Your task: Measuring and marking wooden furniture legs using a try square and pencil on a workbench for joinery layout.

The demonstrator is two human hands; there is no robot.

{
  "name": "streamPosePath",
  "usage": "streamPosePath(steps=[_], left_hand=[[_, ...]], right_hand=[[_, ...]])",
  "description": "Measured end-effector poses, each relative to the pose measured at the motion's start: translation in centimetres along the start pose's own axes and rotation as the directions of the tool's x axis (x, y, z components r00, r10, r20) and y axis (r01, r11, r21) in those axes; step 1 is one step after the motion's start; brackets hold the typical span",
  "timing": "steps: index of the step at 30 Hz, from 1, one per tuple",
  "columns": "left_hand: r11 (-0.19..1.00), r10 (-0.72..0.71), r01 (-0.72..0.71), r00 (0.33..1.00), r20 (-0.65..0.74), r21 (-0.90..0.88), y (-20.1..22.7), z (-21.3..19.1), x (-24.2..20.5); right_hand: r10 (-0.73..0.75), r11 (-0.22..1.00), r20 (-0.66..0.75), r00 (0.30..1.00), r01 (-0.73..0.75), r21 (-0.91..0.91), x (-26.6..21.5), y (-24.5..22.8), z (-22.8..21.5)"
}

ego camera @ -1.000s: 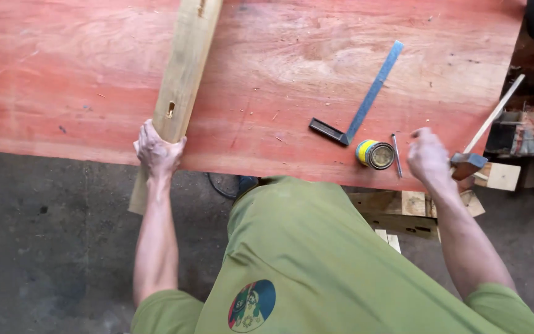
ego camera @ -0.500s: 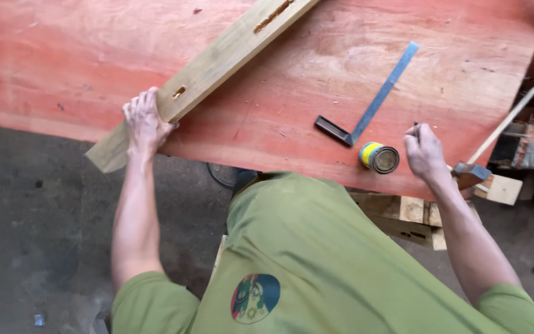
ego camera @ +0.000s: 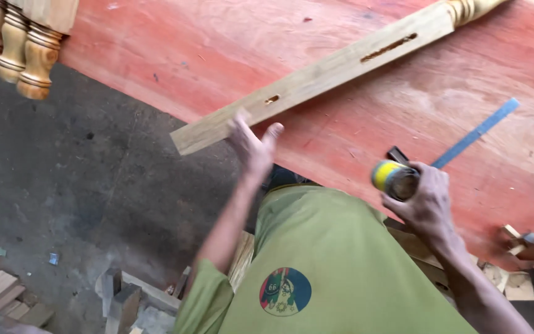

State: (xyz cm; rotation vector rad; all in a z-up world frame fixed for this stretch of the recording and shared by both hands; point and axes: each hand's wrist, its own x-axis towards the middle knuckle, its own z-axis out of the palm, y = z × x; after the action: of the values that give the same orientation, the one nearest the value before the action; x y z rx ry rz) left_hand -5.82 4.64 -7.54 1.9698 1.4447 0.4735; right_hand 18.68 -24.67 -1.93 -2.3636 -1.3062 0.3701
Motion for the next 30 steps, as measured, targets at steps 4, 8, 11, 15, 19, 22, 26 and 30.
streamPosePath(steps=[4,8,11,15,19,22,26,30], left_hand=[[0.191,-0.001,0.596,0.795,0.606,-0.78,-3.8,7.6,-8.8],[0.328,-0.086,0.553,0.825,0.559,-0.766,1.4,-3.1,-5.7],[0.304,-0.178,0.527,0.85,0.497,-0.794,-1.5,-4.9,-4.1],[0.126,-0.169,0.483,0.871,0.461,-0.867,-5.7,-3.7,-4.1],[0.078,-0.235,0.497,0.852,0.468,-0.864,-4.3,-4.5,-3.3],[0.123,-0.272,0.518,0.838,0.473,-0.847,-5.8,-3.7,-3.2],[0.17,-0.295,0.548,0.821,0.488,-0.819,-6.1,-4.3,-2.9],[0.224,-0.304,0.564,0.815,0.493,-0.795,-6.0,-4.8,-2.7]], right_hand=[[-0.077,0.971,0.058,0.995,0.062,0.232,5.2,-9.5,5.0],[-0.354,0.909,0.219,0.909,0.279,0.309,9.0,-17.3,7.4],[-0.337,0.877,0.265,0.903,0.199,0.438,10.5,-18.1,11.0],[-0.171,0.785,0.479,0.861,-0.175,0.594,12.0,-18.7,12.9],[-0.142,0.607,0.604,0.784,-0.413,0.679,13.5,-20.9,12.7],[-0.123,0.6,0.629,0.768,-0.447,0.663,14.0,-20.9,12.8],[-0.099,0.607,0.652,0.752,-0.473,0.638,14.2,-21.0,13.0],[-0.089,0.609,0.671,0.736,-0.493,0.621,14.5,-20.8,13.0]])
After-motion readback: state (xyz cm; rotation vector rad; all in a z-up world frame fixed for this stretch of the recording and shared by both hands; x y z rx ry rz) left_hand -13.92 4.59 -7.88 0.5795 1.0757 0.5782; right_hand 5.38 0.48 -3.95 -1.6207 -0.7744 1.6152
